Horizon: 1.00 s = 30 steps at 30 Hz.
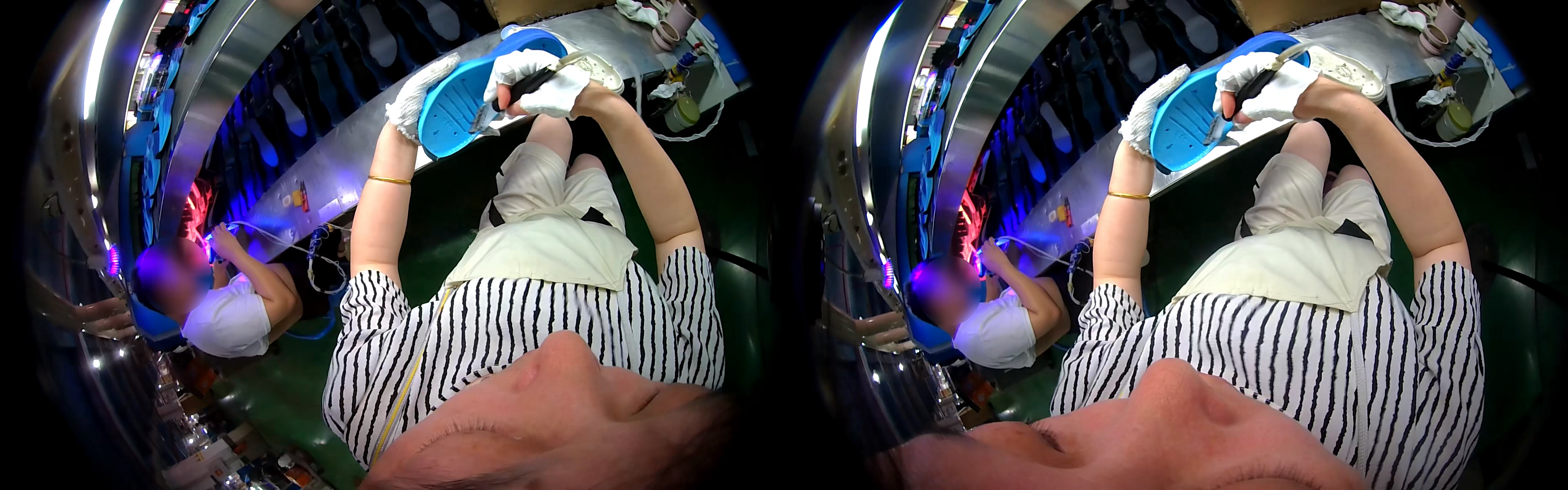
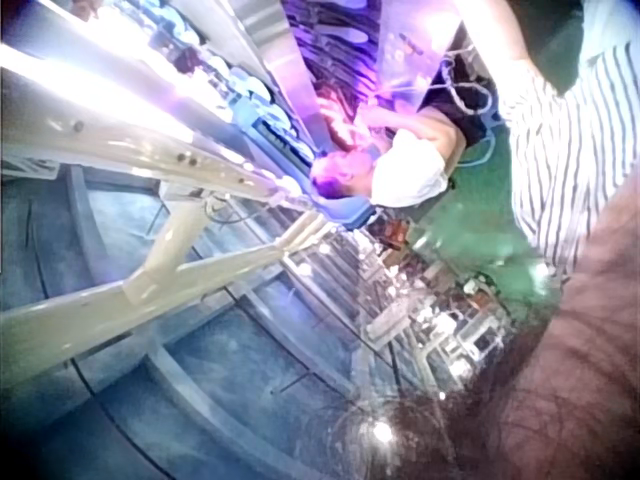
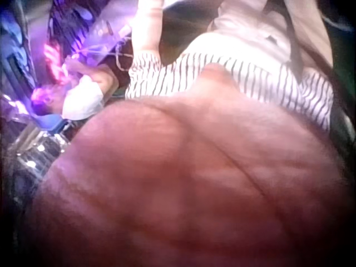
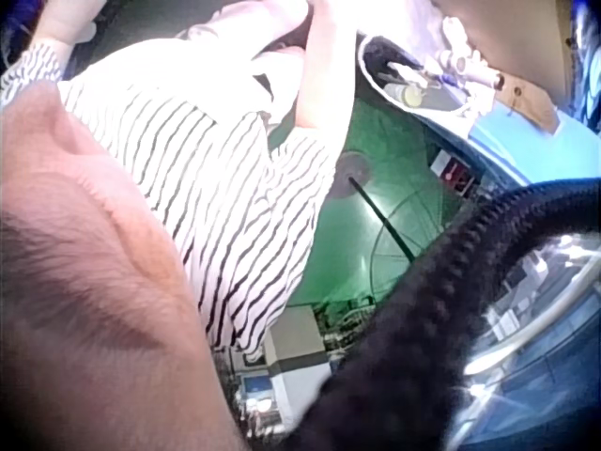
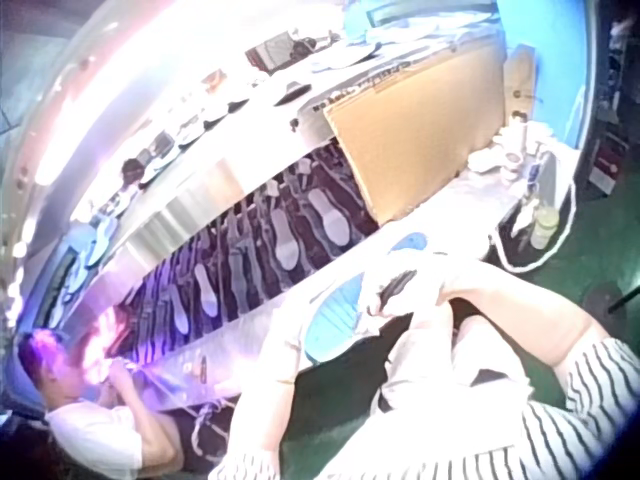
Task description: The person, wearing white gloves, uses a handheld applicator brush to apply a liquid substance across the bottom surface of blue shoe outsoles, then places each outsole onto a moving conveyor belt.
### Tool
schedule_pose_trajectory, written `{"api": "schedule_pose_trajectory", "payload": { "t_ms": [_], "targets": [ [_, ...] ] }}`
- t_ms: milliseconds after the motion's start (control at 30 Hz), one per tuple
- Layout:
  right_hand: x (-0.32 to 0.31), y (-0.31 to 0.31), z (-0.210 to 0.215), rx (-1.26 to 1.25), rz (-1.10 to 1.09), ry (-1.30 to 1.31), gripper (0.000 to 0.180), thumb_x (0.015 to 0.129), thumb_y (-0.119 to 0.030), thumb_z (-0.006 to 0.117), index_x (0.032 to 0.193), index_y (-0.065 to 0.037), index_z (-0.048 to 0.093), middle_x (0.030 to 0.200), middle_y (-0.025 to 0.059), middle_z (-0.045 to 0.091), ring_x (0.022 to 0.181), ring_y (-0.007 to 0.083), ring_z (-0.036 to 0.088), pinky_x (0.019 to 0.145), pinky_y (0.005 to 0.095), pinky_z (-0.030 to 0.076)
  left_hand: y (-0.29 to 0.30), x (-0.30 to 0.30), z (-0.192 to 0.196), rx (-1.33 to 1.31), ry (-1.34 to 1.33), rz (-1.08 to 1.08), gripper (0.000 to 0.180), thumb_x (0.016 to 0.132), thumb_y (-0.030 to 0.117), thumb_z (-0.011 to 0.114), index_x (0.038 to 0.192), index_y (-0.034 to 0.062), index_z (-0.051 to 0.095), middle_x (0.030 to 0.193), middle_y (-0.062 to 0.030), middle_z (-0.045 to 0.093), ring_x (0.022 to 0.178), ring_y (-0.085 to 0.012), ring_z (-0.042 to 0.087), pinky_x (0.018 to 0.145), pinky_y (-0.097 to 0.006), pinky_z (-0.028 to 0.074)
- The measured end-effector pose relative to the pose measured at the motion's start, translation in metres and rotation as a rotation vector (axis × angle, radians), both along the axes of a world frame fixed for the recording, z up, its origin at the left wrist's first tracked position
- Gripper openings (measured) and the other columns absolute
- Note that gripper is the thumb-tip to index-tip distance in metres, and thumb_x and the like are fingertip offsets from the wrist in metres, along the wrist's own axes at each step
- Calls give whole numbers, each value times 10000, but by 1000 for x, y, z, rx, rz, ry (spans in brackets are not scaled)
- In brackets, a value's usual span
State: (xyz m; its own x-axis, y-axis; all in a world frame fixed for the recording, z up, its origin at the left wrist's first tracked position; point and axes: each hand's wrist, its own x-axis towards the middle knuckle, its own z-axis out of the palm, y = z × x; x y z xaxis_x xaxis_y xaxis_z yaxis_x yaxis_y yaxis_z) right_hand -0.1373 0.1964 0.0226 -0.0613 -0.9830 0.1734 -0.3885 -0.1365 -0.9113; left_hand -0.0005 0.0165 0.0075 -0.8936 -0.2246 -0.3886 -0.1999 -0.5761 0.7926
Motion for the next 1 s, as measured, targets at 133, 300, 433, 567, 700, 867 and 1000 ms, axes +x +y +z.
{"api": "schedule_pose_trajectory", "payload": {
  "t_ms": [133,300,433,567,700,867,1000],
  "targets": [
    [-15,9,-6,-114,-20,209,147,650,13,676,775,-30,612,761,71,607,738,192,586,686,301,475,8,7,13,95,132,-41,350,852,328,619,985,5,643,885,-140,666,743,-228,655,700,-345,555],
    [14,7,6,34,-73,-328,121,756,-40,676,817,-22,573,740,42,605,670,97,563,617,226,454,-9,12,-28,404,403,82,542,927,428,424,1211,-25,506,1127,-200,596,973,-327,617,880,-472,494],
    [50,-7,-22,-209,-228,-102,110,733,-57,699,788,-32,608,730,77,605,674,173,581,618,278,464,-2,1,-51,299,558,242,710,876,535,425,1344,3,374,1311,-215,458,1133,-348,514,974,-450,417],
    [69,0,-6,2,-134,-120,113,744,-86,698,782,-28,610,738,74,615,666,159,594,619,274,480,3,9,-59,316,575,286,684,872,538,428,1317,20,394,1266,-203,472,1088,-339,522,942,-445,430],
    [52,-4,-15,-125,-184,-485,118,780,-99,682,792,-7,610,708,48,603,614,104,583,583,244,482,23,4,-48,434,541,341,605,882,526,425,1226,33,498,1119,-156,595,949,-300,598,852,-426,493],
    [65,-15,-18,-474,-342,115,130,704,-11,696,773,-42,590,700,80,556,650,210,566,612,298,464,23,5,-53,360,655,291,726,855,520,407,1369,14,330,1332,-247,415,1159,-370,481,998,-463,386],
    [78,-10,-4,-264,-148,-139,100,732,-35,690,782,-44,604,739,65,590,664,161,587,620,280,474,31,10,-60,81,530,413,726,853,526,404,1368,18,334,1328,-242,423,1151,-373,485,986,-470,394]
  ]
}}
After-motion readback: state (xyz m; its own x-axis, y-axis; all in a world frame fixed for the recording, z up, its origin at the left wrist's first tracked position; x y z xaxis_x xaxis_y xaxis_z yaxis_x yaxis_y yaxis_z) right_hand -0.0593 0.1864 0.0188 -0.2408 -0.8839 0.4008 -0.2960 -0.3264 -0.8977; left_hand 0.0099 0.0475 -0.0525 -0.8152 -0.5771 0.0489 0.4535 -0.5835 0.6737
